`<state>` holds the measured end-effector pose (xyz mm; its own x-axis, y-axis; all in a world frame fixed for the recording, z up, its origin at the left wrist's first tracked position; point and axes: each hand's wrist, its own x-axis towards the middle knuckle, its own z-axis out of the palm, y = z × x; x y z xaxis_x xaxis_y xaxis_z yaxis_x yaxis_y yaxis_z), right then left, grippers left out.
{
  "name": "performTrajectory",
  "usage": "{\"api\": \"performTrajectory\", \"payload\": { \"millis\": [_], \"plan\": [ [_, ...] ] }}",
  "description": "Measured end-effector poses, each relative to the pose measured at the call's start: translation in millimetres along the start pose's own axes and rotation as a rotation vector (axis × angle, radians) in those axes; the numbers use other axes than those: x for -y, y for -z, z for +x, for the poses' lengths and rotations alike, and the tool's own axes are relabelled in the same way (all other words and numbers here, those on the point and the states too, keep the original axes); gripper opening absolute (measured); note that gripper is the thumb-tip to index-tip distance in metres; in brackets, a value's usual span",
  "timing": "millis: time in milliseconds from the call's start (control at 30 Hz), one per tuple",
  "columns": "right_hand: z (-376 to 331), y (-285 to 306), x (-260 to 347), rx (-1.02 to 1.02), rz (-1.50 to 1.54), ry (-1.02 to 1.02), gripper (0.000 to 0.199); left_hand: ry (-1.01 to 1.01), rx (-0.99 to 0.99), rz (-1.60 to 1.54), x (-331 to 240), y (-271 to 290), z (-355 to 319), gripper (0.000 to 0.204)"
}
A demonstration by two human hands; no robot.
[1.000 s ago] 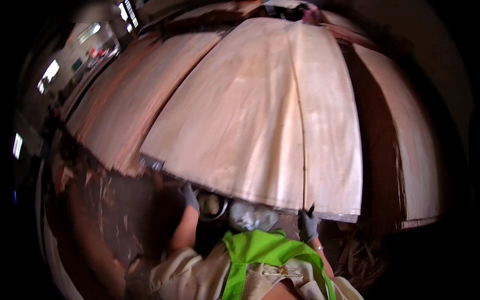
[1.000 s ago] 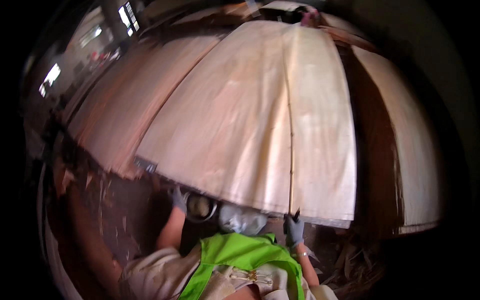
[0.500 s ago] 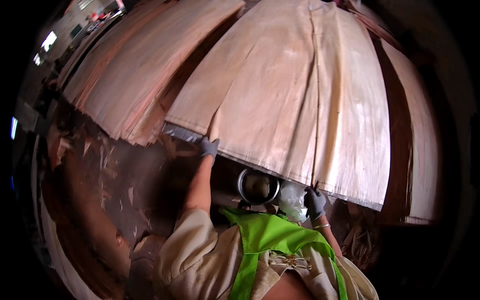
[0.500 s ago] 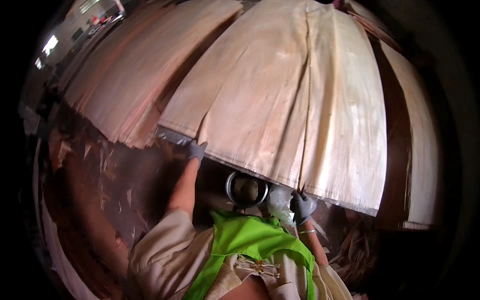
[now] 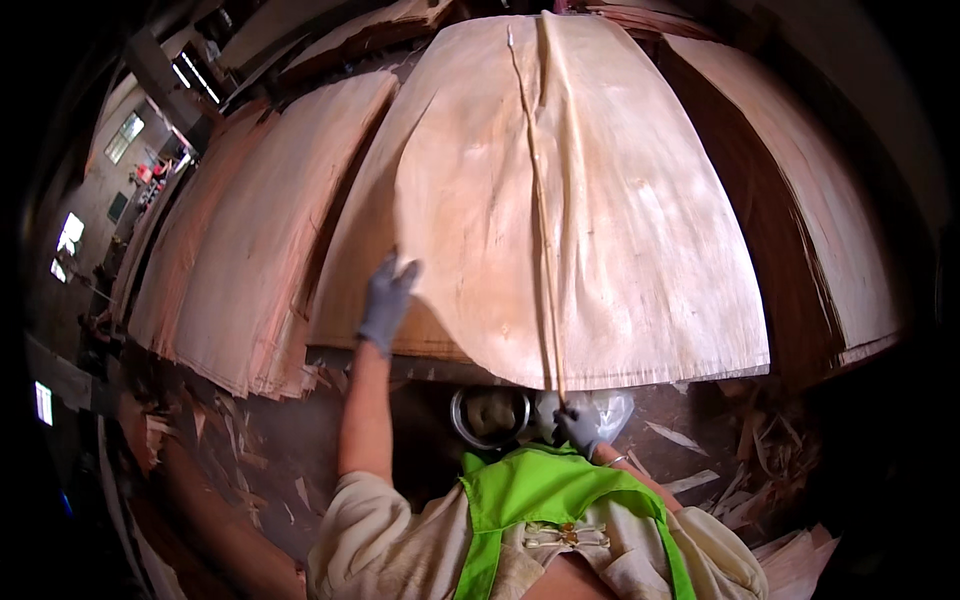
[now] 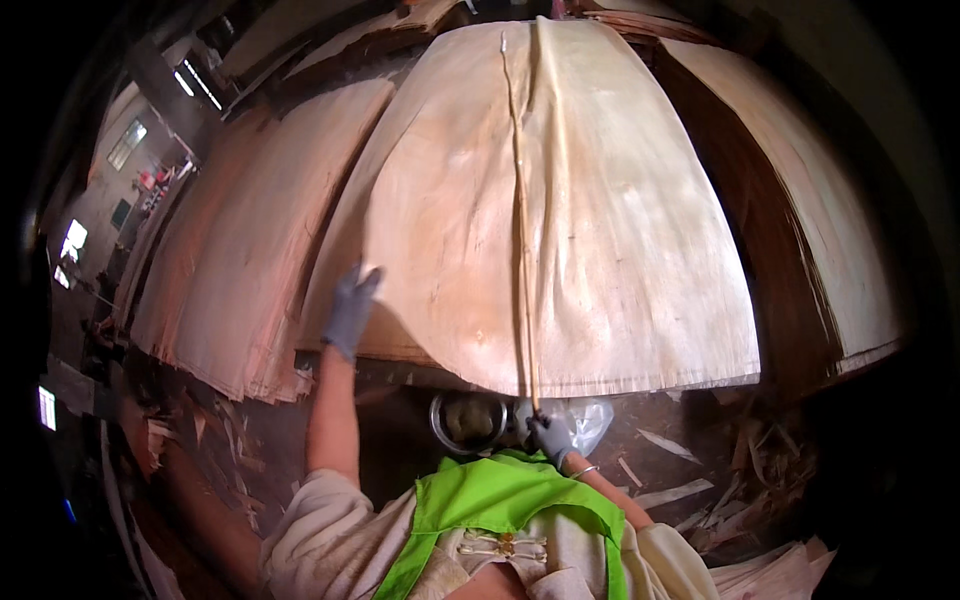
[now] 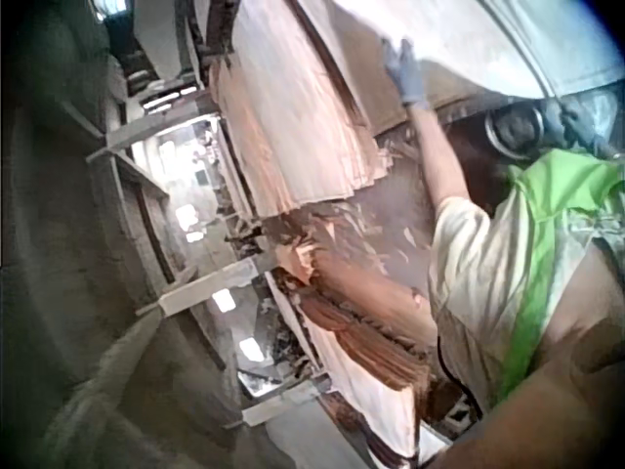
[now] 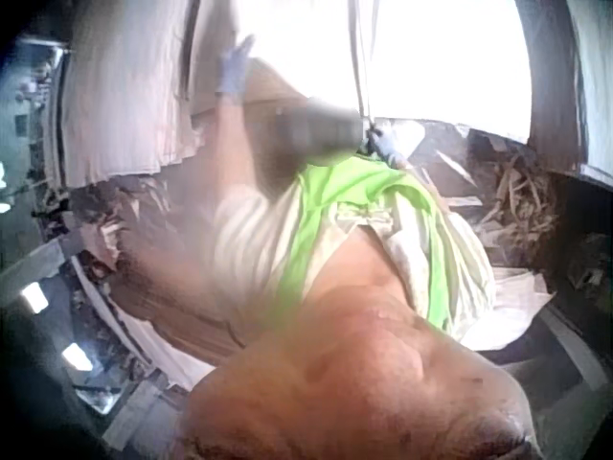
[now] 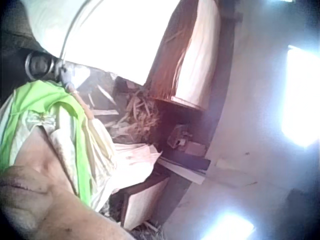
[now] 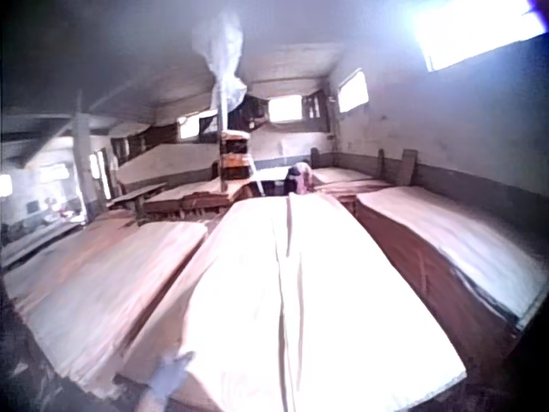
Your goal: The person sorts and stacks large wood veneer sheets in a factory environment. The person picks up individual veneer sheets, inspects them for quality, and places them onto different stacks on wooden tables.
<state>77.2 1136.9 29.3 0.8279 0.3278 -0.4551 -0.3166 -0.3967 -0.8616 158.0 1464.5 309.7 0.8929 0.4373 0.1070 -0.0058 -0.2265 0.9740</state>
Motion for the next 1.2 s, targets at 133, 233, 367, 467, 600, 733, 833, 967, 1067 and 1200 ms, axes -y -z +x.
{"api": "performTrajectory", "payload": {
  "millis": [133,233,367,467,600,733,833,967,1067,1200],
  "plan": [
    [4.5,-1.6,-21.3,0.265,-0.150,0.032,0.032,-0.280,0.342,0.318,8.0,-186.6,19.0,0.038],
    [9.9,1.1,-26.2,0.457,-0.133,0.033,0.033,-0.912,0.757,1.201,73.8,-313.4,14.1,0.027],
    [-0.4,33.1,-4.2,0.536,0.112,-0.070,0.031,-0.530,0.785,1.178,132.7,-406.3,-46.3,0.026],
    [0.9,45.4,7.7,0.548,0.177,-0.036,0.031,-0.536,0.900,1.156,126.5,-401.7,-74.9,0.023],
    [8.8,53.2,11.7,0.497,0.197,-0.047,0.033,-0.619,1.074,1.068,94.9,-351.1,-92.2,0.024],
    [8.8,49.7,30.6,0.465,0.241,-0.158,0.034,-0.691,1.126,0.888,93.2,-280.2,-88.8,0.028],
    [-5.5,52.0,46.5,0.256,0.184,-0.033,0.032,-0.713,0.881,0.569,64.4,-210.1,-95.9,0.037],
    [-33.1,47.8,71.6,0.221,0.262,-0.094,0.029,0.362,0.271,-0.179,140.4,-147.3,-170.0,0.033],
    [-34.7,59.7,64.9,0.186,-0.326,0.557,0.025,1.157,0.791,-1.136,179.0,-134.0,-212.0,0.036],
    [8.0,103.3,139.1,-0.141,-0.612,0.372,0.034,0.897,0.855,-0.851,165.5,-151.9,-220.3,0.046]
  ]
}}
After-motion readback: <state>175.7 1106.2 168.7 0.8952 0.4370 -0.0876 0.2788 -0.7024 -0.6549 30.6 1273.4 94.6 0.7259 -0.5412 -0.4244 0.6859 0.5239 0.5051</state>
